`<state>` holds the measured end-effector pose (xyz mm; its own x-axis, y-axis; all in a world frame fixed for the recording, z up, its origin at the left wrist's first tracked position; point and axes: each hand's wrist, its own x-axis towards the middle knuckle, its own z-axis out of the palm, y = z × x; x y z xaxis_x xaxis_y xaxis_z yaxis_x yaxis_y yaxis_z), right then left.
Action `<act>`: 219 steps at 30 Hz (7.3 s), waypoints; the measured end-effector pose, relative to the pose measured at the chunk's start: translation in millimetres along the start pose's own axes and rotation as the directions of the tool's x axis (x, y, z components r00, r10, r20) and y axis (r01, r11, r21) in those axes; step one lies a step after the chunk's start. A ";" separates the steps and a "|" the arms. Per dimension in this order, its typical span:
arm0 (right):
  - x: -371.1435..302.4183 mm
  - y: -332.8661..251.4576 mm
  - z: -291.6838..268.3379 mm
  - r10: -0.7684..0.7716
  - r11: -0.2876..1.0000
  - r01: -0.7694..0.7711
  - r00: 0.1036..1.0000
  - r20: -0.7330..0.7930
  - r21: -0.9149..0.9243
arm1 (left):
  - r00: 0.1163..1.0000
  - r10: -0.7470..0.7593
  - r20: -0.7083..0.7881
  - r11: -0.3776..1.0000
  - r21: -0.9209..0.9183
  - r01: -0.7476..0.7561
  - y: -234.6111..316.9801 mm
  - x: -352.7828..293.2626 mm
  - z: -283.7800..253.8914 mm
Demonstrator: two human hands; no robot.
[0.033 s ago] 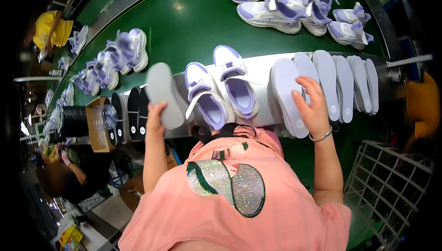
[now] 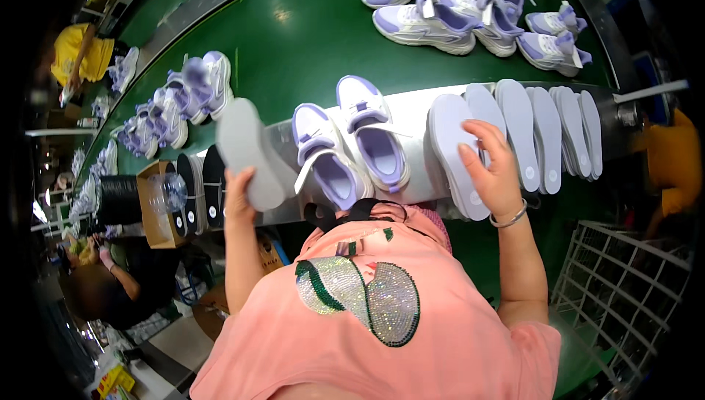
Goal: The person picks up and places soles into the interiors of multiple purple and white sneakers on a conveyor belt by hand.
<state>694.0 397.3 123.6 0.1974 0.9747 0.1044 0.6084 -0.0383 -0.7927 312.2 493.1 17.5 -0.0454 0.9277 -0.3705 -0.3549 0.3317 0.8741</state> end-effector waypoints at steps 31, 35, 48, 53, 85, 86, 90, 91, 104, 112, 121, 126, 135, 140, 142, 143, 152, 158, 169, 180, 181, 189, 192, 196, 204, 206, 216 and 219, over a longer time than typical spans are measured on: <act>23.0 -23.5 4.3 0.063 0.875 -0.016 0.995 -0.082 0.484 | 0.632 -0.092 0.769 0.994 0.111 0.009 -8.8 -60.5 248.9; 27.1 8.7 -59.5 0.254 0.717 -0.203 0.967 0.021 0.667 | 0.637 -0.096 0.765 0.958 0.245 -0.150 7.4 -46.5 219.6; 20.9 109.8 -66.3 0.236 0.830 -0.340 0.932 -0.275 -0.441 | 0.715 0.560 0.419 0.315 0.690 -0.652 -31.1 -32.1 95.1; 15.1 41.0 -24.7 0.083 0.828 -0.096 0.995 -0.049 -0.553 | 0.780 0.537 0.322 0.386 0.728 -0.567 -38.7 -12.9 88.2; 26.6 -44.7 201.7 -0.209 0.564 0.557 0.811 0.546 -0.610 | 0.928 0.165 0.334 0.824 0.470 -0.315 -55.4 61.1 78.4; 20.5 -44.7 195.0 -0.254 0.576 0.562 0.813 0.523 -0.593 | 0.932 0.151 0.329 0.842 0.451 -0.295 -56.4 61.2 78.4; 5.5 -73.6 154.3 -0.069 0.462 0.509 0.837 0.543 -0.726 | 0.938 0.108 0.331 0.844 0.468 -0.262 -68.6 67.9 76.6; 6.7 -76.3 150.0 -0.047 0.459 0.525 0.820 0.570 -0.717 | 0.934 0.084 0.346 0.838 0.483 -0.254 -74.6 72.3 73.9; 44.7 -52.9 212.5 0.095 0.604 0.541 0.681 0.726 -0.586 | 0.873 -0.001 0.488 0.852 0.457 -0.254 -59.7 63.1 72.7; 70.8 -17.5 239.9 0.131 0.653 0.640 0.432 0.892 -0.405 | 0.882 0.062 0.467 0.831 0.465 -0.305 -62.1 60.5 76.1; 57.5 -36.1 233.9 0.244 0.418 0.640 0.605 0.758 -0.645 | 0.852 0.134 0.507 0.703 0.557 -0.442 -47.0 53.2 75.0; 63.5 -81.4 213.1 0.547 0.570 0.540 0.314 0.776 -0.619 | 0.866 0.157 0.475 0.687 0.577 -0.441 -50.4 53.3 72.7; 31.5 -43.3 196.8 0.420 0.611 0.498 0.454 0.786 -0.615 | 0.830 0.210 0.517 0.658 0.553 -0.511 -64.1 61.2 78.0; 23.6 -59.4 153.8 -0.238 0.863 0.470 0.704 0.669 -0.187 | 0.892 0.153 0.425 0.706 0.585 -0.400 -31.0 59.3 45.3; 31.7 -55.6 107.8 -0.240 0.897 0.362 0.881 0.408 -0.255 | 0.908 -0.010 0.420 0.779 0.572 -0.256 -6.6 63.9 32.4; 36.8 -51.6 85.6 -0.098 0.925 0.191 0.955 0.280 -0.328 | 0.897 -0.054 0.438 0.830 0.519 -0.203 -5.6 76.7 15.3; 20.9 110.5 -38.3 0.305 0.555 -0.498 0.867 -0.393 -0.667 | 0.549 0.510 0.662 0.462 0.328 -0.824 3.0 13.3 144.8; 13.4 72.4 -44.5 0.269 0.532 -0.521 0.852 -0.450 -0.668 | 0.574 0.367 0.732 0.331 0.474 -0.816 -52.1 32.6 184.4; 27.7 -21.2 55.2 0.615 0.782 -0.577 0.653 0.443 -0.235 | 0.841 0.100 0.532 0.693 0.569 -0.443 -61.0 56.2 185.6; 17.1 -34.5 81.4 0.391 0.459 0.147 0.852 0.348 -0.876 | 0.835 0.135 0.534 0.777 0.465 -0.423 -72.1 49.7 174.5; 19.4 -33.8 75.4 0.465 0.487 0.125 0.801 0.378 -0.865 | 0.837 0.128 0.531 0.769 0.480 -0.423 -70.2 49.5 174.6; 36.1 7.2 116.7 0.150 0.450 0.394 0.851 0.502 -0.802 | 0.837 0.110 0.536 0.747 0.511 -0.425 -68.4 49.1 179.9; 46.0 19.2 127.4 0.199 0.475 0.385 0.829 0.522 -0.792 | 0.829 0.168 0.533 0.767 0.457 -0.449 -73.8 48.7 178.8; 69.0 1.5 132.3 0.482 0.522 0.304 0.665 0.570 -0.797 | 0.840 0.153 0.521 0.777 0.462 -0.428 -79.1 49.5 176.1; 84.3 15.5 145.2 0.594 0.446 0.327 0.589 0.548 -0.833 | 0.817 0.188 0.545 0.767 0.439 -0.468 -82.9 55.7 179.0; 78.7 18.8 142.9 0.527 0.462 0.230 0.706 0.474 -0.857 | 0.815 0.183 0.550 0.756 0.451 -0.475 -83.4 52.2 181.1; 59.8 -5.4 98.8 0.542 0.541 0.441 0.468 0.698 -0.716 | 0.830 0.141 0.540 0.706 0.532 -0.467 -79.3 47.3 182.6; 46.0 18.8 94.4 0.500 0.545 0.494 0.457 0.735 -0.678 | 0.830 0.134 0.541 0.715 0.527 -0.459 -72.4 49.7 185.6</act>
<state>642.0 462.2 56.7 -0.1708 0.5880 -0.7906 0.9497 0.3120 0.0268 509.0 547.0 -5.8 0.4201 0.9073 -0.0205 0.2597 -0.0985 0.9607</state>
